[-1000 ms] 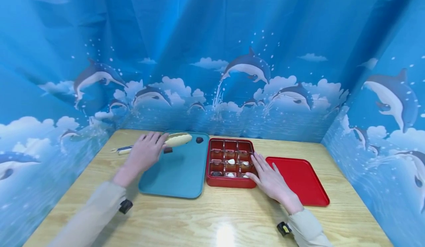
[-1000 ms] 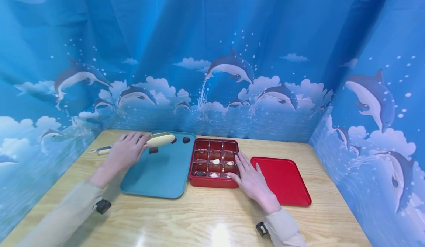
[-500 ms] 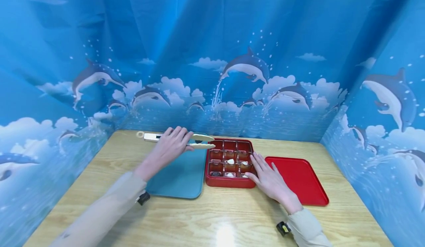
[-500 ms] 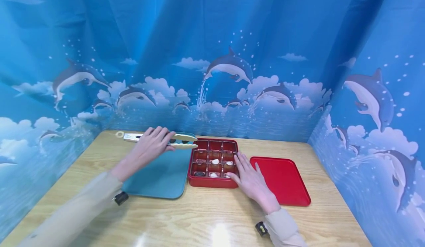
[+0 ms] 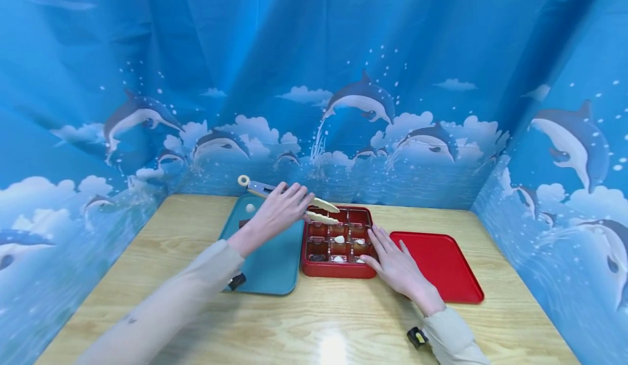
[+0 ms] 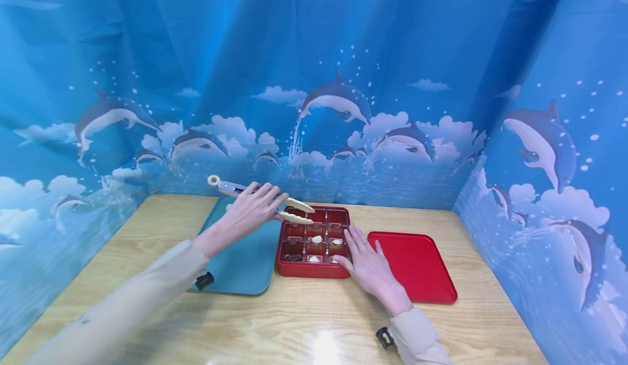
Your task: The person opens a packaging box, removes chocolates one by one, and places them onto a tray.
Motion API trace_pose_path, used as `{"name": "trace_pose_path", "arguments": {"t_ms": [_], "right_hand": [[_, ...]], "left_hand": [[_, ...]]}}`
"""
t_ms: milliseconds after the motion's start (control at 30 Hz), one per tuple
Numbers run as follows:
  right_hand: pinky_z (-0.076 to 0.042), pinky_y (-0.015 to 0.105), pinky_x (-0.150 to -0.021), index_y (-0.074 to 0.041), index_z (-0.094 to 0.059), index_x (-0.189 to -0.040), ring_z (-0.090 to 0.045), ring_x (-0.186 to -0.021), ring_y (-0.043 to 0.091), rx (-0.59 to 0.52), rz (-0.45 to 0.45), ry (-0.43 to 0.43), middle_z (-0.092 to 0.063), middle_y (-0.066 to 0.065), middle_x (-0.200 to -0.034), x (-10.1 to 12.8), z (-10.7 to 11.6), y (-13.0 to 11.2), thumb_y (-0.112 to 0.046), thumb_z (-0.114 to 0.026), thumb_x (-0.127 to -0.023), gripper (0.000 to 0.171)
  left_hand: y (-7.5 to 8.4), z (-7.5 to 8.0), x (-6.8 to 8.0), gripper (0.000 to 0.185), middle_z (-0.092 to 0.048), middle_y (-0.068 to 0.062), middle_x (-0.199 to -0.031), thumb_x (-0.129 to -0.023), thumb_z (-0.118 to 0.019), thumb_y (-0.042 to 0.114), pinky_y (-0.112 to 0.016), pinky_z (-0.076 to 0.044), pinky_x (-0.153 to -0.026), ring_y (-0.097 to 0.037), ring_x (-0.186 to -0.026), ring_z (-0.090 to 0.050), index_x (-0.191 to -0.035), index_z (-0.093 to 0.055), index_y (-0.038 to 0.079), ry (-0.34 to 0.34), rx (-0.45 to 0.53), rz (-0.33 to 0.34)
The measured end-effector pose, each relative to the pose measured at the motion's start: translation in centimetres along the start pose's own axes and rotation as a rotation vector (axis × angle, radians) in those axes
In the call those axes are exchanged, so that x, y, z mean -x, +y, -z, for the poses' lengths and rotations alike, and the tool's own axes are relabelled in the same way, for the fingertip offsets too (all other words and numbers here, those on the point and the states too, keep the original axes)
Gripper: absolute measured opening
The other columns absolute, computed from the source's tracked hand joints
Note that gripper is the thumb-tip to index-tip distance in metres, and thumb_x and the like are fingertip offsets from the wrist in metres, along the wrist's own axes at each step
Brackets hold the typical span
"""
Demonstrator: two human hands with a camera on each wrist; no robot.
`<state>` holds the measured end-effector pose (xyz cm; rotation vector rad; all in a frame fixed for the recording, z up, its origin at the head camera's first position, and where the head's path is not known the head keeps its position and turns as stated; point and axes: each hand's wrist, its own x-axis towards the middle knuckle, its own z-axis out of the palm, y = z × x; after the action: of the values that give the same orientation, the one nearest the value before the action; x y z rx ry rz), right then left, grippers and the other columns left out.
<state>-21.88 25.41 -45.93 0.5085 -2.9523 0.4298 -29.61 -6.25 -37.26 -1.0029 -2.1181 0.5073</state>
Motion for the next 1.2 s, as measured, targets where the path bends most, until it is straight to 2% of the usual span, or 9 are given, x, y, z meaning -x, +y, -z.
{"name": "trace_pose_path", "arguments": {"t_ms": [133,367,633,767,1033,1200], "right_hand": [[-0.019,0.068,-0.116,-0.004,-0.03,-0.159,-0.022,-0.152,0.039,0.006,-0.002,-0.001,-0.024,0.016,-0.166,0.0,0.0,0.0,-0.054,-0.051,-0.101,0.079],[-0.02,0.068,-0.116,-0.005,-0.029,-0.16,-0.022,-0.152,0.038,0.017,-0.002,-0.001,-0.024,0.015,-0.166,-0.1,-0.3,0.3,-0.059,-0.048,-0.101,0.081],[-0.021,0.069,-0.115,-0.002,-0.032,-0.158,-0.023,-0.151,0.04,0.006,-0.001,0.006,-0.026,0.018,-0.165,-0.1,0.2,-0.3,-0.052,-0.053,-0.101,0.078],[-0.021,0.068,-0.115,-0.002,-0.032,-0.158,-0.022,-0.152,0.039,0.014,-0.011,0.0,-0.025,0.018,-0.165,0.0,0.5,-0.7,-0.051,-0.054,-0.101,0.078],[-0.019,0.068,-0.117,-0.005,-0.028,-0.16,-0.02,-0.153,0.037,0.01,-0.038,-0.034,-0.023,0.016,-0.167,-0.1,0.5,-0.7,-0.053,-0.053,-0.101,0.08],[-0.019,0.069,-0.116,-0.004,-0.03,-0.159,-0.02,-0.153,0.038,0.002,-0.032,-0.023,-0.024,0.017,-0.166,-0.1,0.3,-0.6,-0.05,-0.056,-0.101,0.079]], "left_hand": [[0.6,0.1,-1.2,0.045,-0.062,-0.007,-0.12,-0.096,-0.067,0.04,-0.038,-0.047,-0.09,-0.024,-0.108,-0.056,-0.131,-0.063,0.013,-0.029,0.03,-0.028],[2.0,0.3,-3.2,0.05,-0.061,-0.001,-0.122,-0.096,-0.062,0.052,-0.035,-0.044,-0.095,-0.02,-0.11,-0.053,-0.134,-0.064,0.019,-0.133,-0.027,-0.087],[3.5,0.6,-5.1,0.035,-0.063,0.003,-0.129,-0.097,-0.07,0.034,-0.034,-0.042,-0.098,-0.018,-0.119,-0.052,-0.13,-0.069,0.023,-0.201,-0.094,-0.171],[4.0,0.8,-6.1,0.031,-0.061,0.006,-0.135,-0.099,-0.067,0.031,-0.034,-0.04,-0.102,-0.016,-0.126,-0.05,-0.13,-0.07,0.026,-0.263,-0.134,-0.206],[5.0,1.4,-7.8,0.025,-0.063,0.011,-0.132,-0.1,-0.065,0.03,-0.032,-0.038,-0.098,-0.013,-0.119,-0.05,-0.123,-0.074,0.03,-0.354,-0.164,-0.243],[5.8,1.5,-8.5,0.022,-0.061,0.012,-0.135,-0.102,-0.061,0.029,-0.032,-0.036,-0.101,-0.013,-0.123,-0.047,-0.118,-0.076,0.032,-0.414,-0.185,-0.267]]}}
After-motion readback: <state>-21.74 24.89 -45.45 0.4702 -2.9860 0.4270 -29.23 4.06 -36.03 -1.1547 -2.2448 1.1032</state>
